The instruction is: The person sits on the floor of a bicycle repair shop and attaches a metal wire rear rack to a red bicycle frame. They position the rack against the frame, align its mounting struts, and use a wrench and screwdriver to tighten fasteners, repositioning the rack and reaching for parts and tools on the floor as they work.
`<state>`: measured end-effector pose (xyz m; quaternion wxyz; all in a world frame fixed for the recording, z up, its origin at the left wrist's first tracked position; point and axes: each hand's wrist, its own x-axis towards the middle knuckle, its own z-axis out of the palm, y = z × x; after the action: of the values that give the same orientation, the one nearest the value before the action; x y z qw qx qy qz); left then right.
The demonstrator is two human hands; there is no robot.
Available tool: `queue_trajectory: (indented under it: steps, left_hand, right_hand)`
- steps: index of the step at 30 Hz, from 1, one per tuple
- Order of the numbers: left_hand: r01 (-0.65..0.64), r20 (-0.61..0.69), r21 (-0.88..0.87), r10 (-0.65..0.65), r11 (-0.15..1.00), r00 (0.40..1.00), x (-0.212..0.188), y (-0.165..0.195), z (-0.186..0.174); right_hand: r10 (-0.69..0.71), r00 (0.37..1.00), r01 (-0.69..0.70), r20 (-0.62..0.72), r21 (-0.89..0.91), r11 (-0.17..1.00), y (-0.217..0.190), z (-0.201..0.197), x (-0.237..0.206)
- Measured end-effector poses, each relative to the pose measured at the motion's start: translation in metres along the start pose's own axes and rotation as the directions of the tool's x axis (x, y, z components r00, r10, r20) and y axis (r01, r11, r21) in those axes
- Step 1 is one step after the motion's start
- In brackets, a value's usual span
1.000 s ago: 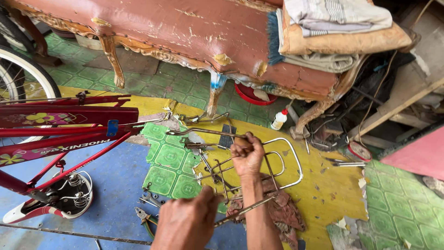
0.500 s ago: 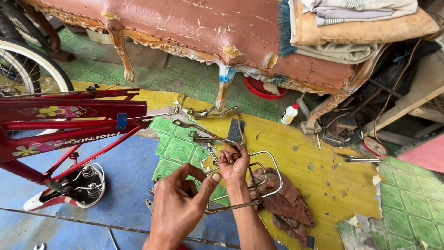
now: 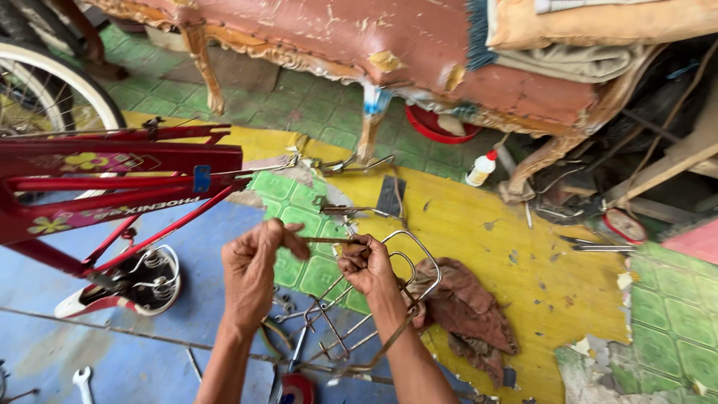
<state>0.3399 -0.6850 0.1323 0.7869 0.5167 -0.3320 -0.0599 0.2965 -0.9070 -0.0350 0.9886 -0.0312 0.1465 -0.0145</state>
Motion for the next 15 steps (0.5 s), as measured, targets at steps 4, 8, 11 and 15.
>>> queue_trajectory:
  steps: [4,8,11,15]
  left_hand:
    - [0.081,-0.089,-0.132,-0.094,0.988,0.992,-0.019,-0.03,-0.006]
    - [0.151,-0.15,-0.042,-0.156,0.988,0.976,-0.037,-0.056,-0.003]
    - [0.232,-0.078,-0.061,-0.236,0.971,0.968,-0.044,-0.06,-0.002]
    - [0.326,0.079,-0.029,-0.323,0.945,0.943,-0.041,-0.048,-0.002]
  right_hand:
    - [0.175,0.983,-0.181,-0.064,-0.101,0.978,-0.001,-0.015,0.006]
    - [0.319,0.929,-0.349,-0.186,-0.164,0.923,-0.007,-0.021,0.014]
    - [0.29,0.942,-0.331,-0.171,-0.326,0.885,-0.015,-0.013,0.022]
    - [0.199,0.955,-0.287,-0.219,-0.514,0.808,-0.031,0.01,0.036]
